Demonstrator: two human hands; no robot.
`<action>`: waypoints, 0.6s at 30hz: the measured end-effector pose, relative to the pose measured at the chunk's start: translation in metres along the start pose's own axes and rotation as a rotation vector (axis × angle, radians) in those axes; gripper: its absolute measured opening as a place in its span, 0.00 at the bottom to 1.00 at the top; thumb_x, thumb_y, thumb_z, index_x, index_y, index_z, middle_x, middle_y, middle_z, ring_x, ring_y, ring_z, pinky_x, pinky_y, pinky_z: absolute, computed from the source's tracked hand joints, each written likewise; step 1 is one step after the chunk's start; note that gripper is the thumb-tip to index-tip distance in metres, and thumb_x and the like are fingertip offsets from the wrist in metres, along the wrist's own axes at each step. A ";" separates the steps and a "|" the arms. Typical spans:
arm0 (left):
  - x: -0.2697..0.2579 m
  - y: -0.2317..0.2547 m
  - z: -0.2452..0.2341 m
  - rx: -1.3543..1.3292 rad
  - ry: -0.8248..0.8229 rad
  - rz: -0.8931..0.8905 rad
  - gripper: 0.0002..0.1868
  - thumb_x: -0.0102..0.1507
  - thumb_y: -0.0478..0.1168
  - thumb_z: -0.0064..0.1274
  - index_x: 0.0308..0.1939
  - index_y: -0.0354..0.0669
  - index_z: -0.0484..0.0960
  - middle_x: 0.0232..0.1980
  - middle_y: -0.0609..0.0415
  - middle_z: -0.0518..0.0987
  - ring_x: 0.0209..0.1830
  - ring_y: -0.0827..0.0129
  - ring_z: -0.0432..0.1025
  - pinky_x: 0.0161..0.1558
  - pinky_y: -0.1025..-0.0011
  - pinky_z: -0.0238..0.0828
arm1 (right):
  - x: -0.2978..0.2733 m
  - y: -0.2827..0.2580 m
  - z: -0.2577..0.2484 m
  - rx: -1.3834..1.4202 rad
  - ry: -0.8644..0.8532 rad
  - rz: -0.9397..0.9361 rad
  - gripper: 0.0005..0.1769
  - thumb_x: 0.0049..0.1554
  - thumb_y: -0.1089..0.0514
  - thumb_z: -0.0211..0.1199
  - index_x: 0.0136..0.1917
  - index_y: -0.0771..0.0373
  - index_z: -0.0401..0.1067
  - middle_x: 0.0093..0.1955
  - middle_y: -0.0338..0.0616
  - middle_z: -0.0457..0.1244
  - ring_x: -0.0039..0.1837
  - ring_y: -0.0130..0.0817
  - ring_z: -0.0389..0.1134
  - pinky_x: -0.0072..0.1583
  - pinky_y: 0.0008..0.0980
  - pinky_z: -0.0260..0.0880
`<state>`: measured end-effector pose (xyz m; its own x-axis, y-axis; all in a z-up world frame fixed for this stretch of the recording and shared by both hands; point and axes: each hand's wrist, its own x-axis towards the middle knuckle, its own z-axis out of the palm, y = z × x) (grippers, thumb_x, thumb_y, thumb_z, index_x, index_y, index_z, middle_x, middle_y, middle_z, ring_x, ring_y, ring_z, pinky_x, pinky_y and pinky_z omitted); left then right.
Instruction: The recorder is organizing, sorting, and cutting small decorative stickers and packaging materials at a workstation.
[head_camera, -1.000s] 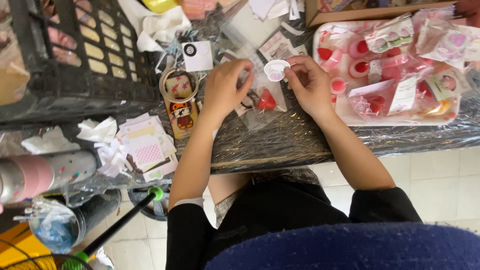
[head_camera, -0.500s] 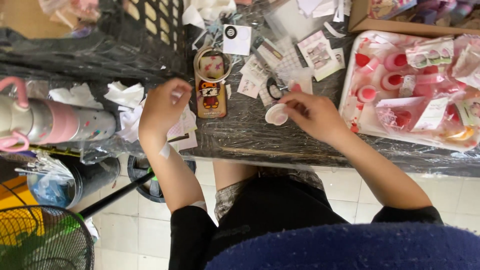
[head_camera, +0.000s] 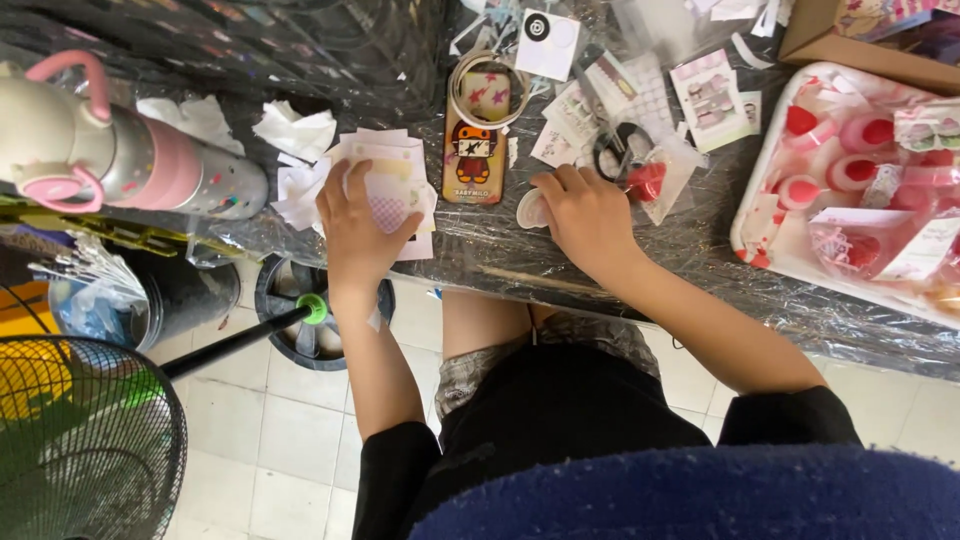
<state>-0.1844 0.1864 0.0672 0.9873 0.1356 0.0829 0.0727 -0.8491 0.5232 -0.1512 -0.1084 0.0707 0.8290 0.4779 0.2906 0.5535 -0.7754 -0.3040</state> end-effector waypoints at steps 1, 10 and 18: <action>-0.002 -0.004 -0.001 0.000 0.001 -0.005 0.48 0.49 0.45 0.75 0.69 0.43 0.66 0.74 0.36 0.61 0.71 0.36 0.56 0.67 0.47 0.60 | 0.000 -0.002 0.002 0.001 -0.003 -0.004 0.15 0.52 0.62 0.69 0.53 0.61 0.76 0.44 0.45 0.66 0.47 0.42 0.69 0.45 0.39 0.69; -0.005 -0.011 -0.005 -0.096 -0.002 0.128 0.43 0.51 0.38 0.72 0.68 0.43 0.69 0.73 0.43 0.68 0.73 0.45 0.60 0.73 0.51 0.59 | 0.006 0.023 -0.010 -0.071 0.042 -0.040 0.11 0.53 0.62 0.69 0.51 0.59 0.75 0.47 0.43 0.67 0.49 0.41 0.70 0.47 0.40 0.69; 0.015 0.081 0.026 -0.255 0.016 0.419 0.19 0.63 0.37 0.64 0.57 0.43 0.79 0.60 0.49 0.80 0.62 0.55 0.74 0.66 0.55 0.62 | -0.006 0.053 -0.032 0.080 -0.026 0.223 0.11 0.54 0.63 0.70 0.51 0.61 0.74 0.50 0.45 0.65 0.50 0.45 0.70 0.46 0.42 0.70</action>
<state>-0.1604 0.1062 0.0887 0.9217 -0.1814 0.3428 -0.3694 -0.6803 0.6331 -0.1290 -0.1651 0.0818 0.9326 0.3099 0.1850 0.3604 -0.8283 -0.4289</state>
